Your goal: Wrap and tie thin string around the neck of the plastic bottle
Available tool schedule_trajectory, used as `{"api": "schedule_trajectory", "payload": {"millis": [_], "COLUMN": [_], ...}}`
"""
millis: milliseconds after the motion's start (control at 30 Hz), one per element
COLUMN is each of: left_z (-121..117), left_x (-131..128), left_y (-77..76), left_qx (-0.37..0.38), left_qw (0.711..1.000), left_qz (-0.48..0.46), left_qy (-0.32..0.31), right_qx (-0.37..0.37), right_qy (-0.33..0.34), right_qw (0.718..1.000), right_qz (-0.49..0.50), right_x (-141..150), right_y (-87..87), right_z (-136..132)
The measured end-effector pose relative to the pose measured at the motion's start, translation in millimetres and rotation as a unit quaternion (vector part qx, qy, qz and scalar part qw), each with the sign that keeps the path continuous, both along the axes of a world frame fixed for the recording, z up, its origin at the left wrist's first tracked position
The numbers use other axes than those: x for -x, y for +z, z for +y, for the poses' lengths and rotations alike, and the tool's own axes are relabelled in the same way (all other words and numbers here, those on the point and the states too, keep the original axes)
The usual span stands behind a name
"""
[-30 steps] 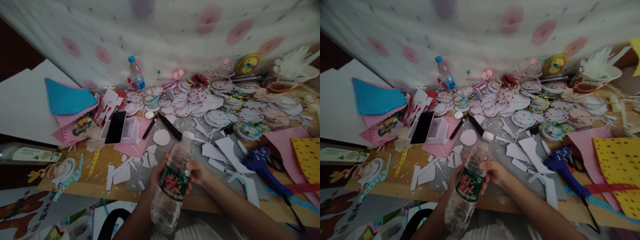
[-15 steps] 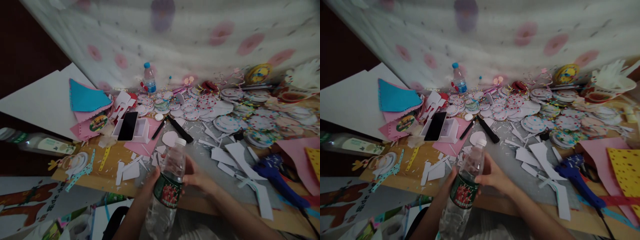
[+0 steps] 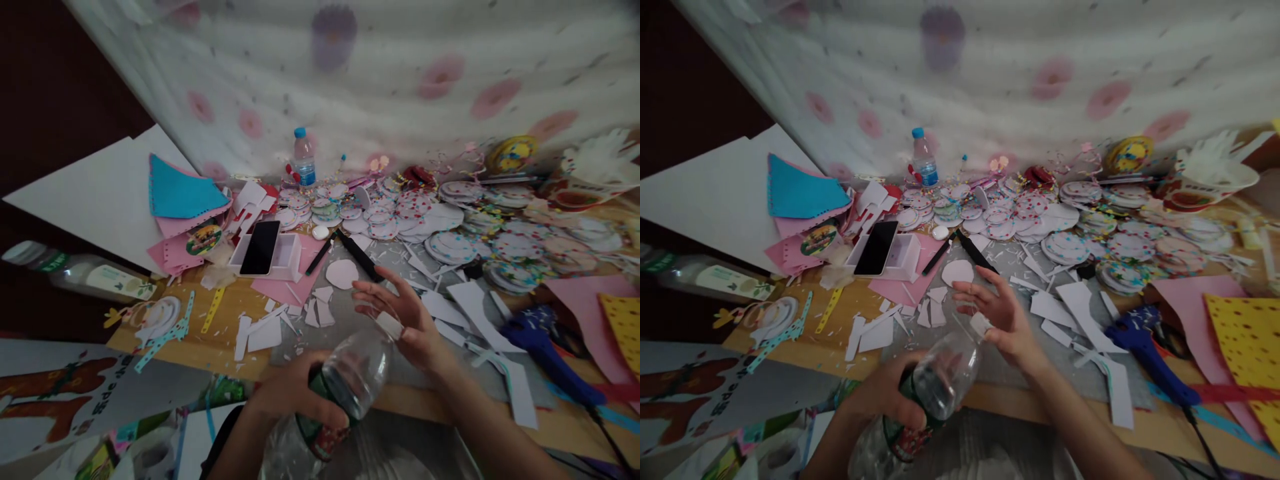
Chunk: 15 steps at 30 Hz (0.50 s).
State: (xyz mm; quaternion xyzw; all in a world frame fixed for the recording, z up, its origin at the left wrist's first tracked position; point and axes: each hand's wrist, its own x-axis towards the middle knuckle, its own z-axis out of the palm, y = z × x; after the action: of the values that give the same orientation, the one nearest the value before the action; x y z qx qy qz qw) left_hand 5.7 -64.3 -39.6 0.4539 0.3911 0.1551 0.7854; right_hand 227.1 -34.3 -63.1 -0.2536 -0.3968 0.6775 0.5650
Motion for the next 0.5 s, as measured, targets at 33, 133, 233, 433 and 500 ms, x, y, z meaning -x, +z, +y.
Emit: {"api": "schedule_trajectory", "payload": {"millis": [33, 133, 233, 433, 500], "left_z": [-3, -14, -28, -44, -37], "left_x": [3, 10, 17, 61, 79], "left_y": [1.0, 5.6, 11.7, 22.0, 26.7], "left_qx": [-0.021, -0.054, -0.060, -0.122, -0.221], "left_qw": [1.000, 0.997, 0.997, 0.923, 0.829], "left_qz": [0.021, 0.053, 0.045, 0.090, 0.168], "left_qy": [-0.006, -0.010, 0.025, 0.354, 0.485], "right_qx": [0.003, 0.010, 0.005, 0.039, 0.044], "right_qy": [-0.008, -0.027, -0.056, -0.176, -0.202], "right_qw": [1.000, 1.000, 0.998, 0.983, 0.978], "right_qz": [-0.002, -0.002, 0.020, 0.021, 0.013], "right_x": [-1, -1, -1, -15, -21], "right_y": [0.2, -2.4, -7.4, -14.5, -16.5], "right_z": [-2, -12, -24, -47, -55]}}
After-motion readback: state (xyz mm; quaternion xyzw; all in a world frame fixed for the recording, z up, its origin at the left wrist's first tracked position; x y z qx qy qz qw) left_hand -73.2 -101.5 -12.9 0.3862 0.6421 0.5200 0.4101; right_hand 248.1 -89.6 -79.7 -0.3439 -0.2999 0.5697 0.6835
